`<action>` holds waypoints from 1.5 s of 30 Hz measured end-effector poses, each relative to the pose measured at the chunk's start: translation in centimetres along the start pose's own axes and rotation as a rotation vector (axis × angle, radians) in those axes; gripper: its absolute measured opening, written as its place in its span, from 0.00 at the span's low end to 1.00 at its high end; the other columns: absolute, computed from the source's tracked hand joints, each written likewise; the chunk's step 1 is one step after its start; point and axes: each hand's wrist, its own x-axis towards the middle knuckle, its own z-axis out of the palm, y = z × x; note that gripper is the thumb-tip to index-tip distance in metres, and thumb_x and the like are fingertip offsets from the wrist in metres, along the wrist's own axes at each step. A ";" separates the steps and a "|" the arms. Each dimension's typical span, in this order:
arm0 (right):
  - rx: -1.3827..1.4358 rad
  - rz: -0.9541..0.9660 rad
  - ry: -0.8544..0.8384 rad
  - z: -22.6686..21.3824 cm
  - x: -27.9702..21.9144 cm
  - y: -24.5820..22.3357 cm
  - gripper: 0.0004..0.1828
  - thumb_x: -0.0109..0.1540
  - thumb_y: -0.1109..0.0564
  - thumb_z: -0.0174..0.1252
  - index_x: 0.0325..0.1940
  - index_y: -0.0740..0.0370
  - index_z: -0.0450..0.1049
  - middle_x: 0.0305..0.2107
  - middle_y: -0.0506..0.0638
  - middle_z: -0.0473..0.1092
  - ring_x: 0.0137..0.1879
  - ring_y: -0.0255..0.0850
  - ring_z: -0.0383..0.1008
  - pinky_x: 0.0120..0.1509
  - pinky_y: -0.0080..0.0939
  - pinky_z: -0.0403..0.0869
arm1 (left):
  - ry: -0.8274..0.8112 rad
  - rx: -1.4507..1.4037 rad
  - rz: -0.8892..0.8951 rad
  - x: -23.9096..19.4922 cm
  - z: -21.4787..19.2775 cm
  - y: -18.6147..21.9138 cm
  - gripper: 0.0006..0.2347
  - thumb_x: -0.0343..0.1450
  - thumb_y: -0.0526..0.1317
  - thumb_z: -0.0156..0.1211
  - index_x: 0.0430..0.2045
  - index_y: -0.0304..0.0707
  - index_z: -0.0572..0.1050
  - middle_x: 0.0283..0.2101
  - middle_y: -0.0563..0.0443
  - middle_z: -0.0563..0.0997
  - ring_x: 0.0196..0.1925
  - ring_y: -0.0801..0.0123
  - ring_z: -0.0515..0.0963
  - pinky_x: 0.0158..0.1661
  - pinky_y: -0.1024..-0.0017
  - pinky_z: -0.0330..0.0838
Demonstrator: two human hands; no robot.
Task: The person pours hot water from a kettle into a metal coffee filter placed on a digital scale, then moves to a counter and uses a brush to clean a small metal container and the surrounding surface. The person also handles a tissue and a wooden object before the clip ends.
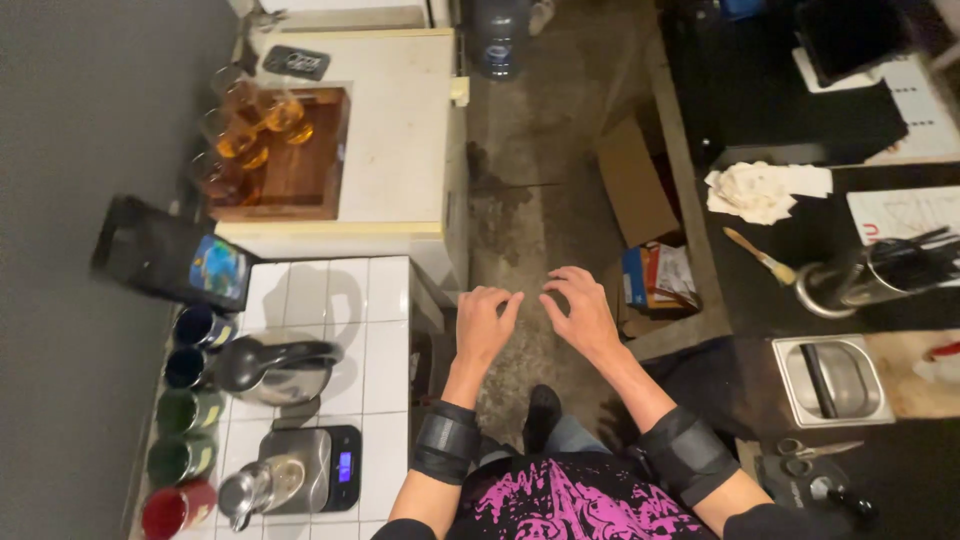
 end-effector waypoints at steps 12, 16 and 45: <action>-0.176 0.327 0.254 -9.9 -2.0 10.0 0.08 0.58 0.57 0.66 0.39 0.62 0.79 0.49 0.52 0.75 0.61 0.51 0.72 0.59 0.52 0.69 | -0.222 -0.147 0.248 8.4 12.5 8.2 0.07 0.70 0.41 0.65 0.26 0.37 0.81 0.32 0.50 0.83 0.40 0.56 0.79 0.46 0.60 0.67; -0.234 0.420 0.338 -12.9 -4.0 11.6 0.09 0.57 0.57 0.67 0.39 0.62 0.79 0.48 0.53 0.75 0.60 0.51 0.72 0.58 0.51 0.70 | -0.320 -0.221 0.327 9.4 16.8 11.0 0.07 0.70 0.41 0.65 0.26 0.37 0.80 0.32 0.49 0.83 0.40 0.56 0.79 0.46 0.60 0.67; -0.529 1.079 0.986 -18.8 -9.2 17.4 0.14 0.60 0.57 0.65 0.48 0.66 0.78 0.46 0.60 0.76 0.56 0.56 0.75 0.61 0.51 0.71 | -1.009 -0.697 0.714 19.8 34.8 23.5 0.27 0.64 0.39 0.71 0.55 0.28 0.67 0.54 0.37 0.73 0.57 0.45 0.75 0.54 0.58 0.70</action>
